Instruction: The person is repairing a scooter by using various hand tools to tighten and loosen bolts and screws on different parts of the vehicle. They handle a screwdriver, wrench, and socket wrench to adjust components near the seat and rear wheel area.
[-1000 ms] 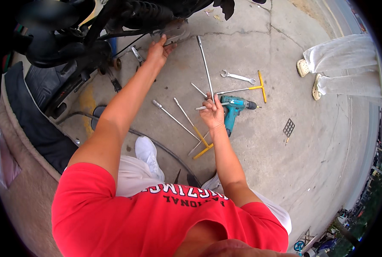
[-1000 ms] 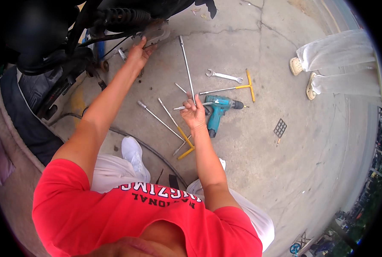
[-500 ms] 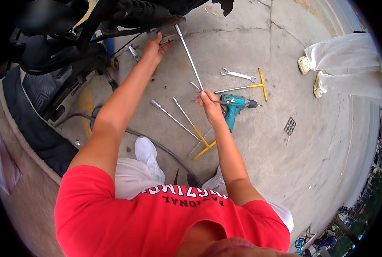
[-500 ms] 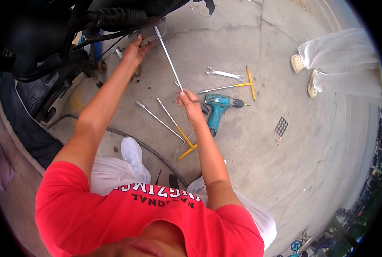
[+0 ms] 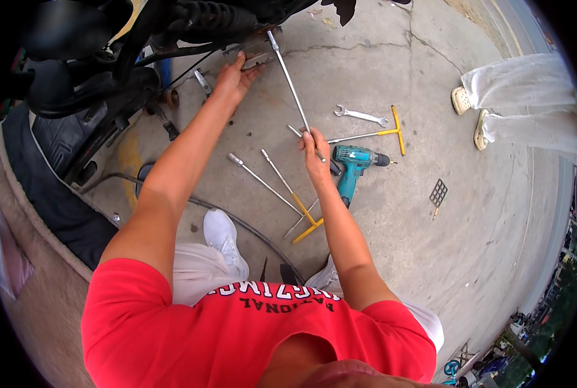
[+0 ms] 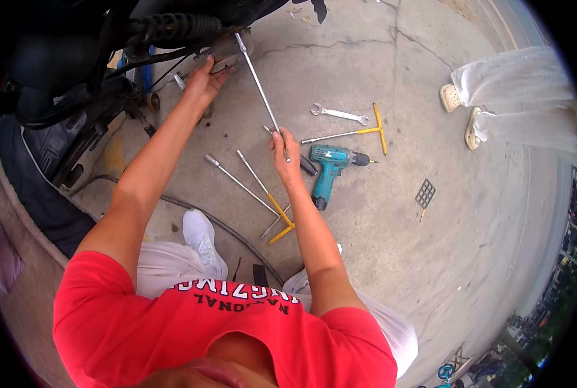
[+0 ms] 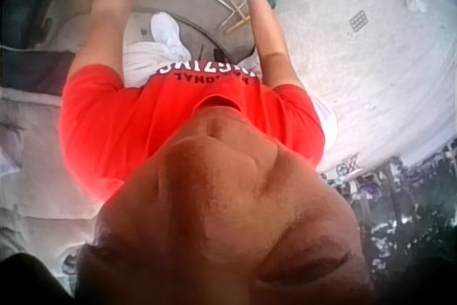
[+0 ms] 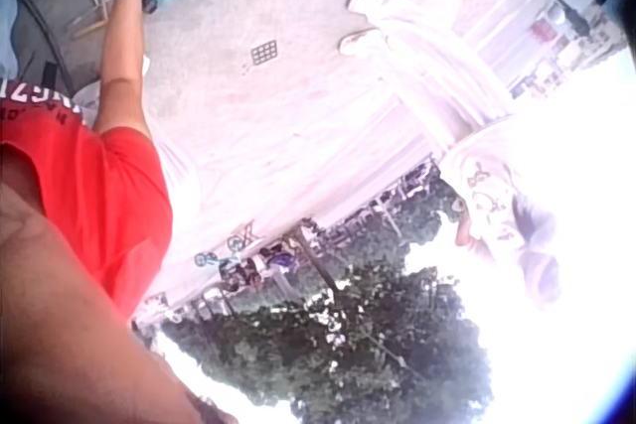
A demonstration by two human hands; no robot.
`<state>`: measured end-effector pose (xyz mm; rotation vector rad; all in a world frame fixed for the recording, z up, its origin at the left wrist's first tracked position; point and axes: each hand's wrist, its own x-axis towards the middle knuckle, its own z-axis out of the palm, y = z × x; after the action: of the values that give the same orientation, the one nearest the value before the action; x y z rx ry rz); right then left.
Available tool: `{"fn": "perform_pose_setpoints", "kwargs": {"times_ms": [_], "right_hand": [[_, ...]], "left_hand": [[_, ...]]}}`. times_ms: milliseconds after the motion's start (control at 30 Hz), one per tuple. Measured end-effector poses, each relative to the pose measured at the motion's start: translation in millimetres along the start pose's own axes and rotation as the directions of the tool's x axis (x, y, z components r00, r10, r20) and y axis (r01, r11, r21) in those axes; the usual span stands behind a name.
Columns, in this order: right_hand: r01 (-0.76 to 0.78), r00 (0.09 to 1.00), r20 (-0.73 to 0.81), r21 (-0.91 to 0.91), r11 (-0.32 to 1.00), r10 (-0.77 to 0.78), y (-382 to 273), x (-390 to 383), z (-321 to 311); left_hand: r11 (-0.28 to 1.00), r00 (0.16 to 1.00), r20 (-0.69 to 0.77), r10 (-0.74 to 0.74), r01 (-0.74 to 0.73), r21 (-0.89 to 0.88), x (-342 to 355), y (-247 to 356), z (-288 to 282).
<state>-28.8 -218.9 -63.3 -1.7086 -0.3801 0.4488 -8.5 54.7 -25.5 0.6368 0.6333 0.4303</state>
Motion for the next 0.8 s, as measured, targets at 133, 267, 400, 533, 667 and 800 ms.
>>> {"fn": "perform_pose_setpoints", "kwargs": {"times_ms": [133,267,400,533,667,800], "right_hand": [[0.146,0.984,-0.078,-0.164,0.976,-0.16,8,-2,5],[0.255,0.938,-0.132,-0.369,0.894,-0.321,15,2,2],[0.375,0.769,-0.103,-0.727,0.575,-0.631,0,12,-11],[0.366,0.837,-0.137,-0.578,0.729,-0.529,-2,13,-14],[0.09,0.996,-0.007,-0.108,0.99,-0.092,1,5,-14],[0.063,0.998,0.036,-0.127,0.99,-0.059,-1,1,-13]], "left_hand": [[0.999,1.0,-0.018,-0.011,0.01,-0.044,3,-8,-4],[0.98,0.979,-0.058,-0.197,0.197,-0.005,-19,-29,6],[0.885,0.91,0.211,-0.356,0.257,0.388,-59,-42,36],[0.85,0.887,0.286,-0.362,0.188,0.493,-63,-54,48],[0.824,0.907,0.231,-0.353,0.184,0.536,-56,-61,43],[0.823,0.925,0.194,-0.328,0.178,0.54,-52,-61,30]]}}
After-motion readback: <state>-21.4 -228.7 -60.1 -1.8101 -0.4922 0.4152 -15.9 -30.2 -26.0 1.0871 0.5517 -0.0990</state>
